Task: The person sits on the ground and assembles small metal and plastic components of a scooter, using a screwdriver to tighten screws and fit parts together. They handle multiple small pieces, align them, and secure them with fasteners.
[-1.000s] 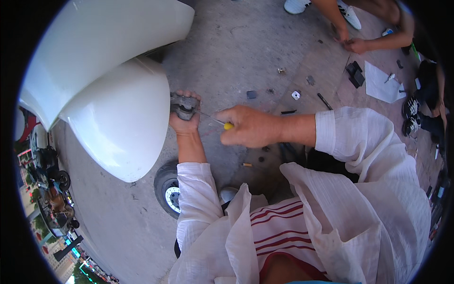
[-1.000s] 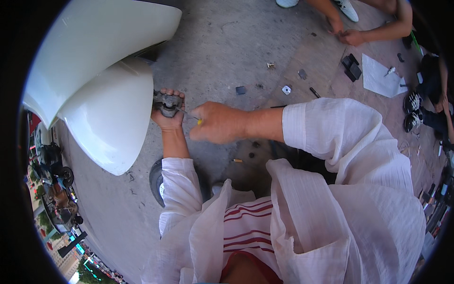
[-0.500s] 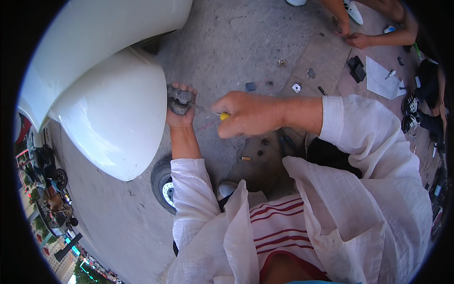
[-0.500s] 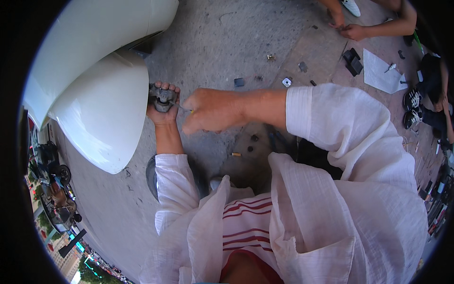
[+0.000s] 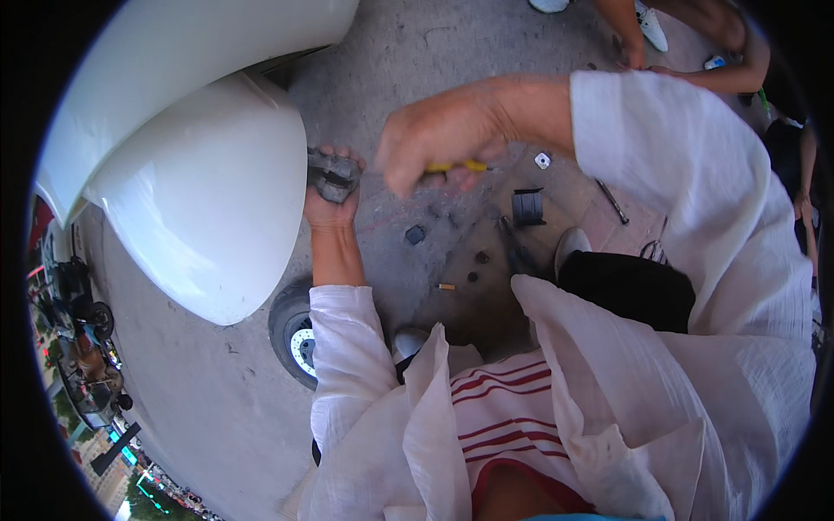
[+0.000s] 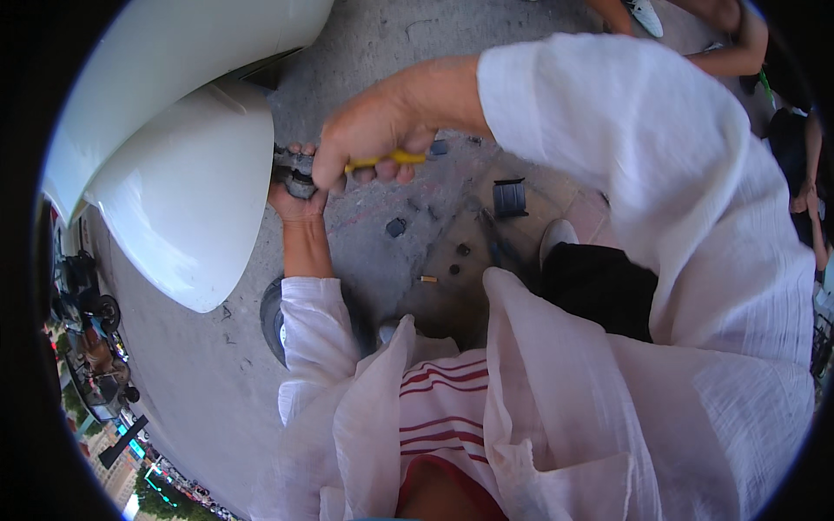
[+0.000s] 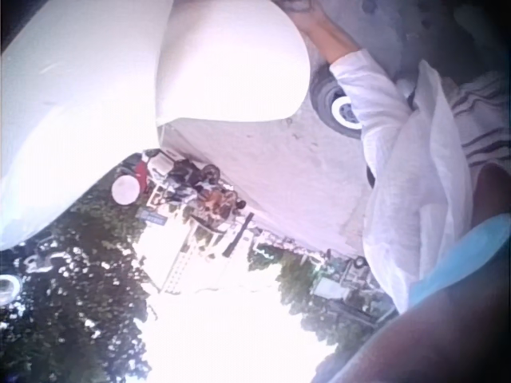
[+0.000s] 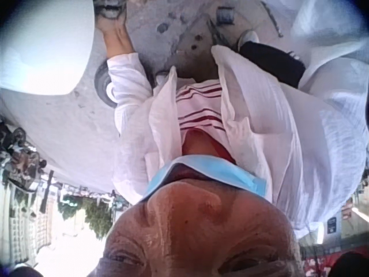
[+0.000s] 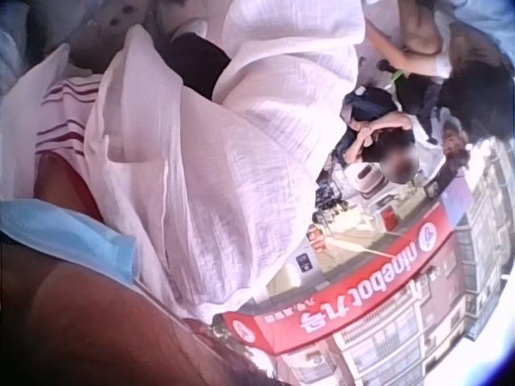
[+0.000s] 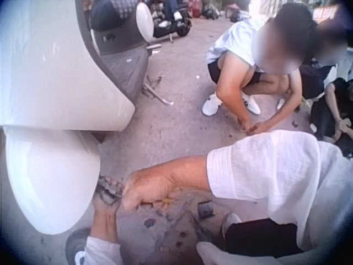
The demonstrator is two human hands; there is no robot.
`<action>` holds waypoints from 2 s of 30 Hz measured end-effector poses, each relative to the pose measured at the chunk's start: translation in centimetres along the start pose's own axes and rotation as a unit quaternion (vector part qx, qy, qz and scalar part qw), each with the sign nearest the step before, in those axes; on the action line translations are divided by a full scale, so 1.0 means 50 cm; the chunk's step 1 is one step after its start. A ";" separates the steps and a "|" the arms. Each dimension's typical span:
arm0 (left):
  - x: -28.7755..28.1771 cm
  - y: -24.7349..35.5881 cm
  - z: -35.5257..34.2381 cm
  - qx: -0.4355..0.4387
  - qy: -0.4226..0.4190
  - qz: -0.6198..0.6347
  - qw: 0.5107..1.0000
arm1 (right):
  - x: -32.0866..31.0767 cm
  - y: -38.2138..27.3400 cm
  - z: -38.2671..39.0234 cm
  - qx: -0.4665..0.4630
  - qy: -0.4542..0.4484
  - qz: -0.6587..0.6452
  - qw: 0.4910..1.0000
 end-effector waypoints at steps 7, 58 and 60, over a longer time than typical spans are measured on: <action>0.009 0.007 -0.012 0.007 0.024 -0.015 1.000 | 0.077 0.042 0.000 -0.111 0.140 0.045 0.983; -0.036 0.011 -0.005 0.049 0.088 -0.124 0.987 | 0.247 -0.028 -0.103 -0.028 0.358 0.053 0.932; -0.041 0.013 -0.004 0.029 0.076 -0.104 0.991 | 0.268 -0.031 -0.112 -0.026 0.354 0.027 0.934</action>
Point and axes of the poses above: each hand's wrist, its own z-axis away from the middle knuckle, its own x-axis out of the palm, y = z × x, the point moved 1 cm from there along -z, towards the middle knuckle, and after that the axes turned 14 degrees about z, right-handed, at the moved point
